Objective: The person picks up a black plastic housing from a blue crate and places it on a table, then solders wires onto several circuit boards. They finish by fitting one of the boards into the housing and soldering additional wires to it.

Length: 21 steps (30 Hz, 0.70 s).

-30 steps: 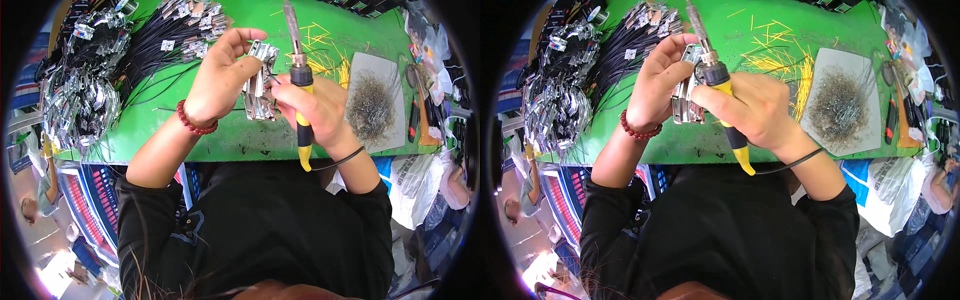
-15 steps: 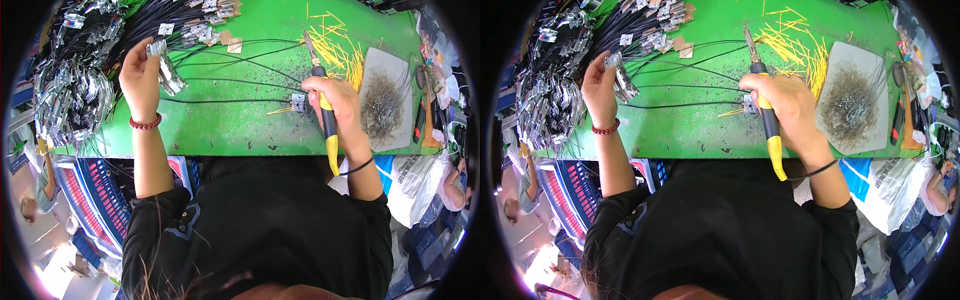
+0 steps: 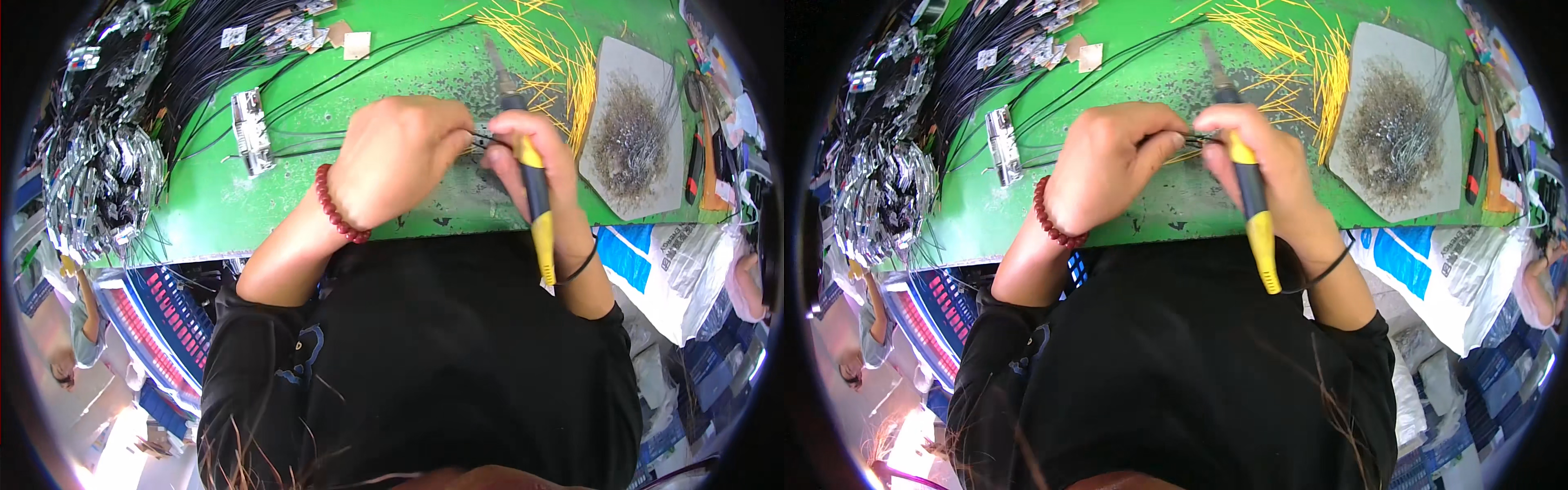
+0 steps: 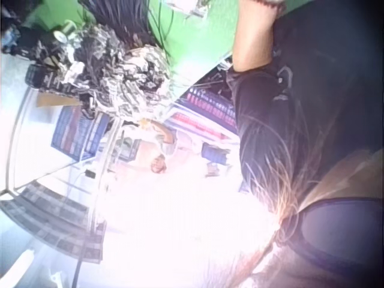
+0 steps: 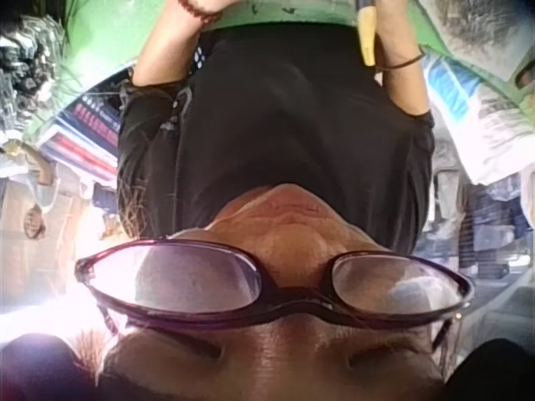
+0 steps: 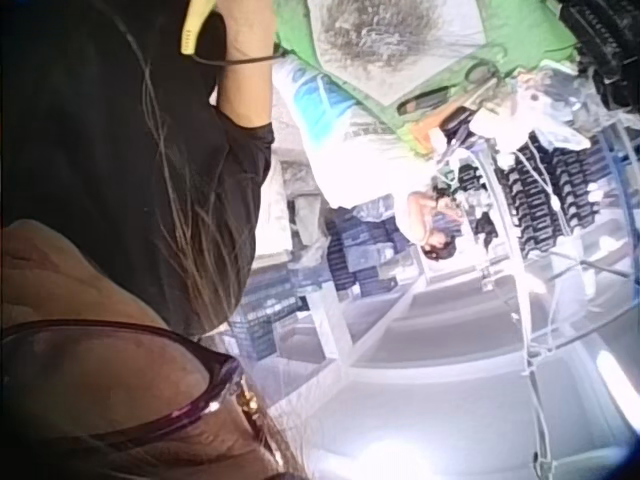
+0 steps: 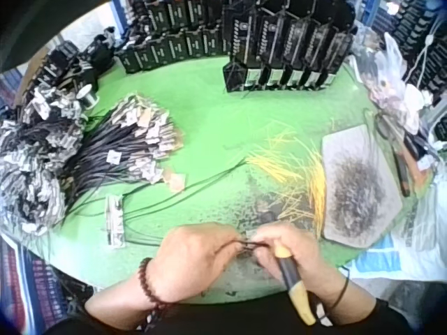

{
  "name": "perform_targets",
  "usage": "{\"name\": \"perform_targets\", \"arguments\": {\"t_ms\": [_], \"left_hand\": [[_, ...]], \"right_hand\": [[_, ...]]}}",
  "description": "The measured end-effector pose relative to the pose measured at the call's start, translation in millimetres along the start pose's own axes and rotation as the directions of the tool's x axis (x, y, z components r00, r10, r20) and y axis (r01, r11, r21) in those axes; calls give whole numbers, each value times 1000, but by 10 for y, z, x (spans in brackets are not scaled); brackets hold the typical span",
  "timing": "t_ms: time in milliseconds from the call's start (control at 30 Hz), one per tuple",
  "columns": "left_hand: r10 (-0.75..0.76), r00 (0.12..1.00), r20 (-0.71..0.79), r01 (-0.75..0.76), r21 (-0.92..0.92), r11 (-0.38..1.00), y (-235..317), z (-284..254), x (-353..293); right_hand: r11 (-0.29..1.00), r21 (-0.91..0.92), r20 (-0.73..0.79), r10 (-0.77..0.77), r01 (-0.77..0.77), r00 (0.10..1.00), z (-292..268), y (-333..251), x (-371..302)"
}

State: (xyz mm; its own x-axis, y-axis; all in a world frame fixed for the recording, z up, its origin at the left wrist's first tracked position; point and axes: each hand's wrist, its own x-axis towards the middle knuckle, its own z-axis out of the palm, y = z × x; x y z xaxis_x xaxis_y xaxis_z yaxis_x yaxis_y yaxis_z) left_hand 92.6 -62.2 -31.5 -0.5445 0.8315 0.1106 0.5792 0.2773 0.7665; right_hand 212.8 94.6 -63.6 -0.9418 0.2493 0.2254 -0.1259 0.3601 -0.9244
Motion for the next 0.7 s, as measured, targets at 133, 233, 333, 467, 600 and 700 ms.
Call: {"name": "perform_targets", "arguments": {"t_ms": [133,233,333,467,600,700], "left_hand": [[-93,995,27,95,-70,993,-65,54,-27],[136,984,-117,-142,-45,989,-76,137,-12],[116,993,18,-115,-82,990,22,116,13],[45,999,5,-45,85,995,-14,164,-34],[75,993,-95,-65,99,993,-10,255,-68],[95,984,-152,-87,63,994,-8,320,-46]], "right_hand": [[980,142,-108,156,-140,982,-210,88,-158],[992,84,-89,98,-90,991,-79,123,-83],[958,276,-49,89,-73,995,-7,194,-22],[992,118,-285,-1,36,959,-83,222,-63],[996,91,-209,0,19,978,-97,118,-158],[996,84,-218,-16,35,976,-81,127,-152]]}}
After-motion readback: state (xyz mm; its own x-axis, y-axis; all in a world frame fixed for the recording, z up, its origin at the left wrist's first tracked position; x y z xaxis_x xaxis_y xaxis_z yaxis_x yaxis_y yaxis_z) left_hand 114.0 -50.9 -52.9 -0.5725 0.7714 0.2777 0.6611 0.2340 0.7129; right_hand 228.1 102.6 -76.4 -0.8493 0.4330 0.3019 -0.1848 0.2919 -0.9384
